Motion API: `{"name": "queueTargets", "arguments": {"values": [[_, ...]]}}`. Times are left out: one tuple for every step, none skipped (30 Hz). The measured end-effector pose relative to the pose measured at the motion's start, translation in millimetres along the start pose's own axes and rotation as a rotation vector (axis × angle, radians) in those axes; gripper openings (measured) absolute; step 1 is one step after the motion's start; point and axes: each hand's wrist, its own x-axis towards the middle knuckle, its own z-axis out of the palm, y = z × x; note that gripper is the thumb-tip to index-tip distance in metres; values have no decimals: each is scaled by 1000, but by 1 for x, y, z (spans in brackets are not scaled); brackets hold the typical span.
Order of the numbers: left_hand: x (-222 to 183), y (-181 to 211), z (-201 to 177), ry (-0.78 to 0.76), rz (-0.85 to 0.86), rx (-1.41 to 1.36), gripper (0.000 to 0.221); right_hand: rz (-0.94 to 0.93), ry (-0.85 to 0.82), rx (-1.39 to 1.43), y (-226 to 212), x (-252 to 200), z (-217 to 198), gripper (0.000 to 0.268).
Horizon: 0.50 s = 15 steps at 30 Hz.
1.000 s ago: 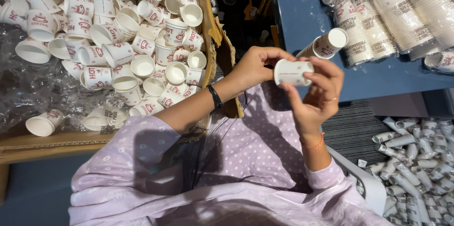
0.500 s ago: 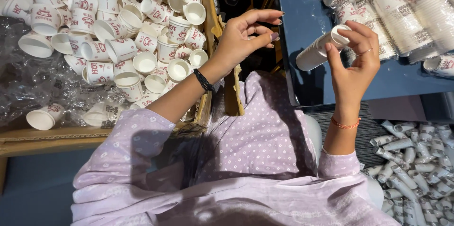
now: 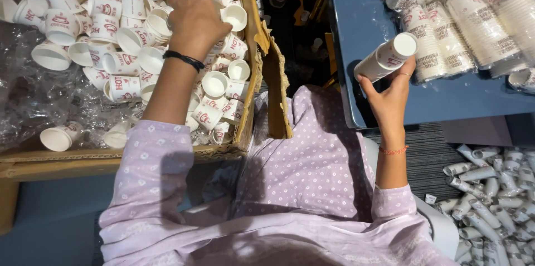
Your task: The person takes stacks of paper cups from a box and a table, arranges them into smaller stacks, and places them into plastic sleeves.
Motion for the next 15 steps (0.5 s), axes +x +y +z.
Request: {"name": "queueTargets", "arguments": {"values": [[11, -15, 15, 2, -11, 1, 76, -4, -9, 6, 1, 0, 2, 96], [23, -31, 29, -134, 30, 17, 76, 7, -11, -15, 3, 0, 4, 96], [34, -45, 45, -273, 76, 30, 77, 21, -10, -40, 5, -1, 4, 95], [29, -41, 43, -274, 69, 29, 77, 20, -16, -38, 7, -1, 4, 95], [24, -35, 42, -325, 100, 64, 95, 19, -15, -40, 9, -1, 3, 95], [20, -29, 41, -376, 130, 100, 114, 19, -15, -43, 12, -2, 2, 94], [26, -34, 56, -377, 127, 99, 114, 19, -18, -43, 12, -2, 2, 94], [33, -39, 71, -271, 203, 86, 95, 9, -19, -41, 11, -1, 2, 94], [39, -44, 86, -162, 276, 75, 77, 0, -19, -40, 11, -1, 1, 94], [31, -40, 70, -163, 275, 74, 77, 0, -21, -39, 12, -1, 1, 94], [25, -35, 54, -217, 275, 104, 72, 8, -21, -25, 12, -1, 1, 94], [18, -31, 38, -272, 276, 133, 67, 15, -20, -10, 12, -1, 1, 93], [18, -32, 35, -272, 276, 134, 67, 16, -20, -9, 13, -2, 1, 93], [18, -34, 31, -253, 276, 111, 65, 21, -22, 1, 13, -3, 0, 92], [18, -36, 27, -233, 275, 89, 64, 25, -23, 11, 13, -3, 1, 90]]}}
